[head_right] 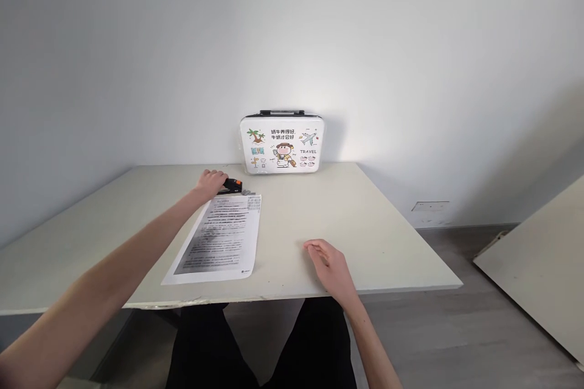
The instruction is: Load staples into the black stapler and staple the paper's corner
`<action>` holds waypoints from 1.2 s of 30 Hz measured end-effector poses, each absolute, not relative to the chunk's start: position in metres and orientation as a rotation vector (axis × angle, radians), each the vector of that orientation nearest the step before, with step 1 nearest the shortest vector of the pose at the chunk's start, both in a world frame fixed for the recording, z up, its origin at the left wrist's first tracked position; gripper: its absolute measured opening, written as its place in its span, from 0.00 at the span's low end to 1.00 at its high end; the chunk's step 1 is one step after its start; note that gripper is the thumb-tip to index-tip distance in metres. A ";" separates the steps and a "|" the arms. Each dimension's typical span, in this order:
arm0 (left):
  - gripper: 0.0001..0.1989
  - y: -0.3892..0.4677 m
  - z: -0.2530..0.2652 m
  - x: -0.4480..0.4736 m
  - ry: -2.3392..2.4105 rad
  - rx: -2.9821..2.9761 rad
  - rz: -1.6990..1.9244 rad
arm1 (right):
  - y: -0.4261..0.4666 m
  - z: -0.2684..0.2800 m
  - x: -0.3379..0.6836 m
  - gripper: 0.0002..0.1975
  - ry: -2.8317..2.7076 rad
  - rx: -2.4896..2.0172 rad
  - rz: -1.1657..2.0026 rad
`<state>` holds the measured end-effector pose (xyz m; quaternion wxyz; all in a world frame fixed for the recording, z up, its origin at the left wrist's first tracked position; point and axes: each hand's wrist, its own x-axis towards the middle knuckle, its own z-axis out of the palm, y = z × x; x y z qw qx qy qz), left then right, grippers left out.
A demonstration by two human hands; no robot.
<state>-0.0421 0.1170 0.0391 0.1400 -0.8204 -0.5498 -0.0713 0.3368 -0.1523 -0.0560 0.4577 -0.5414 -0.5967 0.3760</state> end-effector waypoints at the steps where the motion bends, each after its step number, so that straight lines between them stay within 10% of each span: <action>1: 0.11 0.114 0.042 -0.044 -1.568 -2.370 -0.192 | -0.153 -0.055 0.337 0.23 -1.473 -1.328 0.927; 26: 0.13 -0.102 -0.002 0.140 -0.824 -2.835 -0.537 | -0.143 -0.062 0.335 0.25 -1.237 -1.237 0.740; 36: 0.34 -0.100 -0.016 0.064 -1.132 -3.041 -0.613 | -0.143 -0.061 0.336 0.23 -1.239 -1.254 0.764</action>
